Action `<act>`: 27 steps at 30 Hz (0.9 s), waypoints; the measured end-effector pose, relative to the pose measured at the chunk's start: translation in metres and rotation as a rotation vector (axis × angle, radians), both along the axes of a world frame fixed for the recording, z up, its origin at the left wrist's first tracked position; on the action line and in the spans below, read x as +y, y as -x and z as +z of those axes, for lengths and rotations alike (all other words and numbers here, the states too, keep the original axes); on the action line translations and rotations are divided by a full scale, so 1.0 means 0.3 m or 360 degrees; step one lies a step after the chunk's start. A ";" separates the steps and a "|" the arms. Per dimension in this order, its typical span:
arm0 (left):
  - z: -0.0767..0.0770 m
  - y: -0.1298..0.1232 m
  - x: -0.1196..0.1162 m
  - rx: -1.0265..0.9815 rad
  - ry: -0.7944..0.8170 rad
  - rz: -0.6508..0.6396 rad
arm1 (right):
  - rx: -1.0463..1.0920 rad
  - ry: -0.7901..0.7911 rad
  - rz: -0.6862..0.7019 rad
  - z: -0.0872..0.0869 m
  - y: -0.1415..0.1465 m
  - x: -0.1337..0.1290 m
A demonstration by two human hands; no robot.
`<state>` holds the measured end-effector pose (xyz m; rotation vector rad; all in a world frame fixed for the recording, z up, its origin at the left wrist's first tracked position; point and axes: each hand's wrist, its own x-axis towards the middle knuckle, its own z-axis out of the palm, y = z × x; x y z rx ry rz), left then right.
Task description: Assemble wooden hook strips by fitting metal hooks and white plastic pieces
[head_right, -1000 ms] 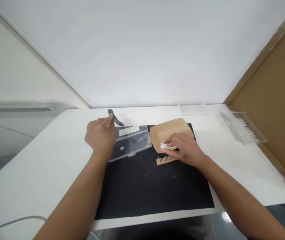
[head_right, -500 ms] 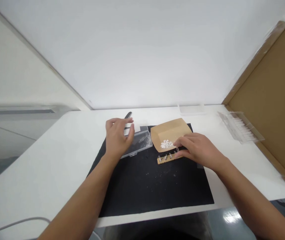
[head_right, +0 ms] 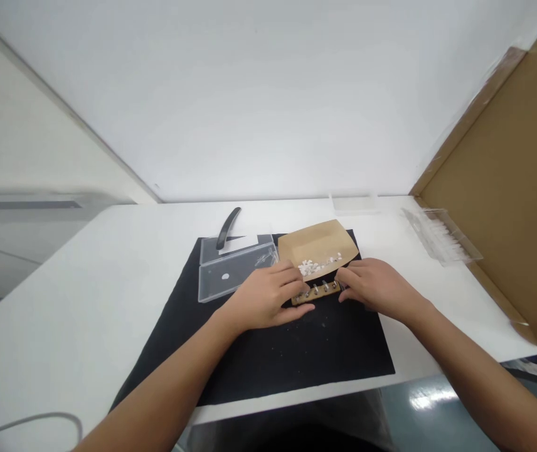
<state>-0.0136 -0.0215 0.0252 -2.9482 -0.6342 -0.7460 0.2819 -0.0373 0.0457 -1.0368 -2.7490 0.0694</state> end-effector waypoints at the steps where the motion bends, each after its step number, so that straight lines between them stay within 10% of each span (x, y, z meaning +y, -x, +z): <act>1: -0.002 0.001 0.001 0.0028 0.0016 0.0019 | -0.0031 0.0006 0.0009 0.001 0.003 0.005; 27: -0.020 0.007 -0.008 0.0222 0.0086 0.0186 | 0.0194 0.0101 0.0098 -0.049 -0.009 0.063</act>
